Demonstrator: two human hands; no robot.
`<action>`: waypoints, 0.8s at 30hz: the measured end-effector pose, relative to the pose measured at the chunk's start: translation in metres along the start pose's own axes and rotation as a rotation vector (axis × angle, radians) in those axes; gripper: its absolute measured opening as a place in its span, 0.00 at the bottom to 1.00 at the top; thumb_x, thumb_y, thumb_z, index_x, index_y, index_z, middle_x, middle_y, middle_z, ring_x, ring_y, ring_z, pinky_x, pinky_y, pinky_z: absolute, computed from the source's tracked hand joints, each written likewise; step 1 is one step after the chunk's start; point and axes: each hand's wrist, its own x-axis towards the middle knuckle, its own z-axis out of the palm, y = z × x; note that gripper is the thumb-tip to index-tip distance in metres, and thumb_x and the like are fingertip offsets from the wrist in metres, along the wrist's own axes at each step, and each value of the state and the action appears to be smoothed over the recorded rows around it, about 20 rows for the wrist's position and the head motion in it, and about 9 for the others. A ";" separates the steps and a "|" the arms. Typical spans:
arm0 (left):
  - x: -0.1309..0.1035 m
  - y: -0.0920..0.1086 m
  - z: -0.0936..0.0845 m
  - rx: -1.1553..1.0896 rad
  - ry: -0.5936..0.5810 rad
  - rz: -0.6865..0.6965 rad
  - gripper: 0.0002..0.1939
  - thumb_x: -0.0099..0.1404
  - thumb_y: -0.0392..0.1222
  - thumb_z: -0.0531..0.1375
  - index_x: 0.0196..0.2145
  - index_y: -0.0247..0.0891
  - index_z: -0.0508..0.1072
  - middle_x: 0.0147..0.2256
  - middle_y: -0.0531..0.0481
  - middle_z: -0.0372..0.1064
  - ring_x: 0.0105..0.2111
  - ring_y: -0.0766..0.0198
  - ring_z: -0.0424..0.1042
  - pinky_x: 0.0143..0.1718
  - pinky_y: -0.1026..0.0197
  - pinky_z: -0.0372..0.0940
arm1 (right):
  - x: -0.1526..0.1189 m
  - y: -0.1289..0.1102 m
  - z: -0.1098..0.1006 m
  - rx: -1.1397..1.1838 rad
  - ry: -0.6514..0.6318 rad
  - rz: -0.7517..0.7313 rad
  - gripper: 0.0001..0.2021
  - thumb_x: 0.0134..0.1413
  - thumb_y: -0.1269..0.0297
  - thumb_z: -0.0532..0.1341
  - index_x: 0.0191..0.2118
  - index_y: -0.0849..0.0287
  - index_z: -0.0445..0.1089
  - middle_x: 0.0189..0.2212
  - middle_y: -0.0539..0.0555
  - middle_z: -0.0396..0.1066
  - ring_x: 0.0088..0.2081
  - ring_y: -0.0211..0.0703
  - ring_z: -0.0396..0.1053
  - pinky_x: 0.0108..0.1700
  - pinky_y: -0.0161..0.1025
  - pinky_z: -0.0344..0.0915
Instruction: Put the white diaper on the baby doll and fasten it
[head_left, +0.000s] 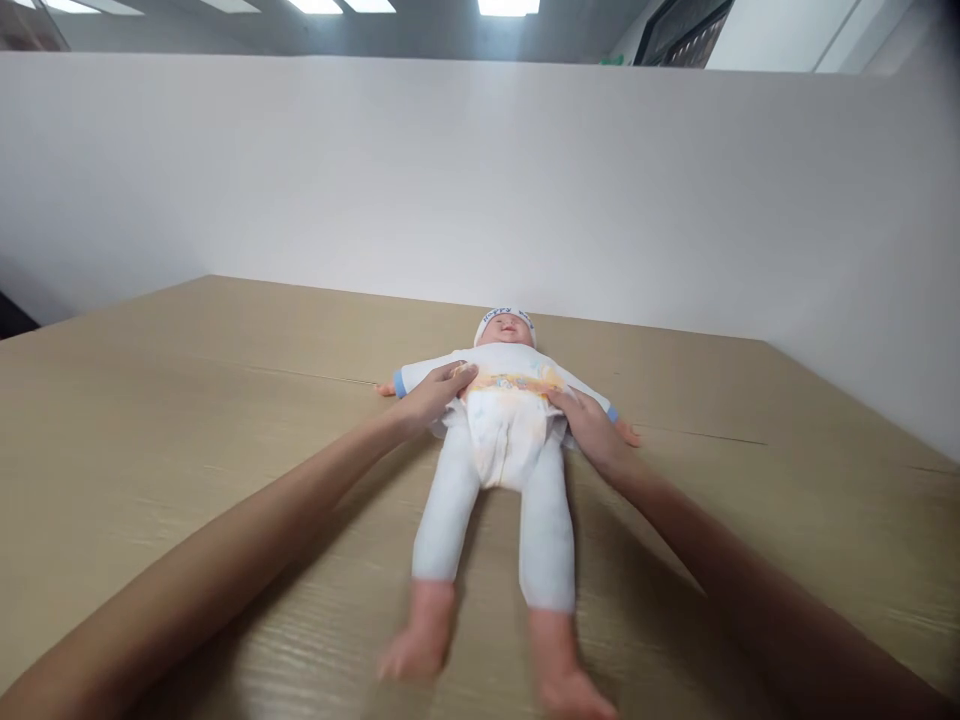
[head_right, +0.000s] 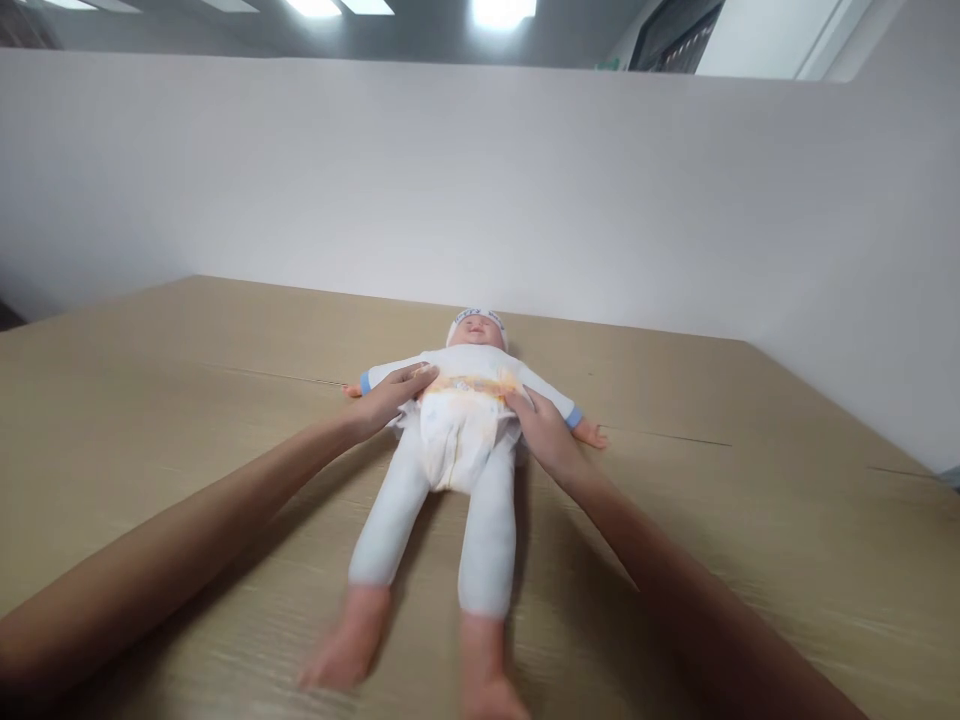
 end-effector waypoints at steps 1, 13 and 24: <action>-0.008 0.001 -0.001 -0.016 -0.020 -0.013 0.30 0.64 0.70 0.64 0.29 0.41 0.61 0.29 0.56 0.59 0.31 0.63 0.61 0.37 0.59 0.57 | -0.010 -0.004 -0.002 0.016 -0.012 0.036 0.20 0.61 0.44 0.60 0.42 0.54 0.81 0.40 0.56 0.83 0.50 0.59 0.77 0.55 0.47 0.72; -0.031 -0.001 -0.005 -0.158 -0.111 -0.188 0.32 0.64 0.71 0.68 0.27 0.39 0.64 0.27 0.55 0.60 0.25 0.68 0.58 0.24 0.63 0.51 | -0.051 0.005 -0.018 0.150 -0.090 0.149 0.24 0.60 0.34 0.64 0.39 0.53 0.72 0.35 0.53 0.78 0.38 0.50 0.75 0.41 0.42 0.72; -0.029 0.030 -0.003 0.359 0.221 -0.022 0.22 0.77 0.61 0.53 0.42 0.42 0.76 0.42 0.48 0.77 0.42 0.55 0.73 0.46 0.54 0.66 | -0.108 0.042 -0.055 -0.707 0.086 -0.241 0.16 0.70 0.45 0.59 0.47 0.53 0.72 0.46 0.59 0.78 0.49 0.60 0.74 0.53 0.54 0.67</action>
